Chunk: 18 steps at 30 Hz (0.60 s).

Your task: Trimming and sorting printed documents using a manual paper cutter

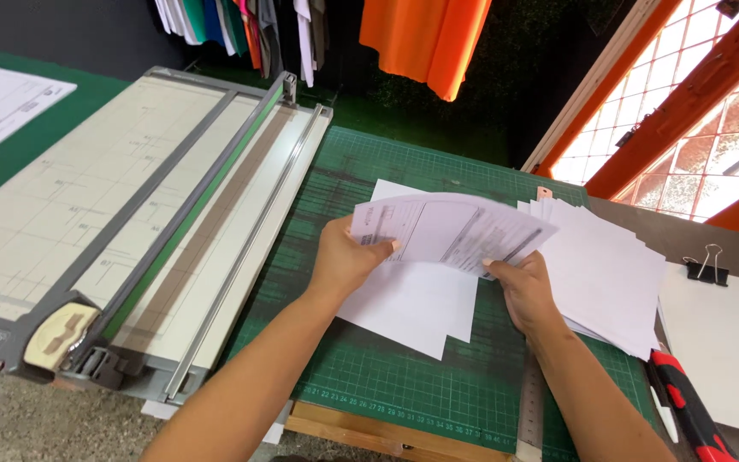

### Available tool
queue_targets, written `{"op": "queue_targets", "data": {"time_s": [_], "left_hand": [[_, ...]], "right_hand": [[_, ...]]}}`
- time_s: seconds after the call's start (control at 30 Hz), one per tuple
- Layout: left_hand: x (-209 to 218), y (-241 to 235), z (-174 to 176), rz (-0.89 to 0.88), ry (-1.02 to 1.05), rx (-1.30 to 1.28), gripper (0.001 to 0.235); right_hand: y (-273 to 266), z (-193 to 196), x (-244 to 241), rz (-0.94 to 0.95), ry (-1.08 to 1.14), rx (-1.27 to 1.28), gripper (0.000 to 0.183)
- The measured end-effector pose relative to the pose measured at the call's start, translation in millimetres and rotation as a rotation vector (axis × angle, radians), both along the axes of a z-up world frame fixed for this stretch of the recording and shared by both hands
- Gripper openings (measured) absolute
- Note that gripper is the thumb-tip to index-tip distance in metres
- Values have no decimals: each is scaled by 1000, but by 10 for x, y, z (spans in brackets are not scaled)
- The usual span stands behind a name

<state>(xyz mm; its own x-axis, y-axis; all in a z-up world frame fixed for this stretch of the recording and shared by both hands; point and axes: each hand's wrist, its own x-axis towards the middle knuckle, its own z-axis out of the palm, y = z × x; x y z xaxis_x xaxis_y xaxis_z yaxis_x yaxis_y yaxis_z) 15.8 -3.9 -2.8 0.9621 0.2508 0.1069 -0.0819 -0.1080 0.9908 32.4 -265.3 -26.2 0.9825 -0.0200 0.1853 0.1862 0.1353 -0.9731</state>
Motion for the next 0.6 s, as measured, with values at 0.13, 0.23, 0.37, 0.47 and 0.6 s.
{"op": "queue_targets", "data": {"time_s": [0.13, 0.23, 0.37, 0.47, 0.6], "left_hand": [[-43, -2, 110, 18, 20, 70, 30], [65, 29, -162, 99, 48, 160, 33], [-303, 140, 261, 141, -25, 152, 33], [-963, 385, 1015, 96, -218, 79, 59], [-1739, 1676, 1236, 25, -353, 140, 80]], "right_hand": [[85, 138, -111, -38, 22, -167, 45], [96, 221, -206, -60, -6, -320, 38], [-27, 96, -196, -23, -17, -435, 33], [-89, -25, -95, 52, 43, -283, 33], [425, 628, -381, 82, 396, -132, 38]]}}
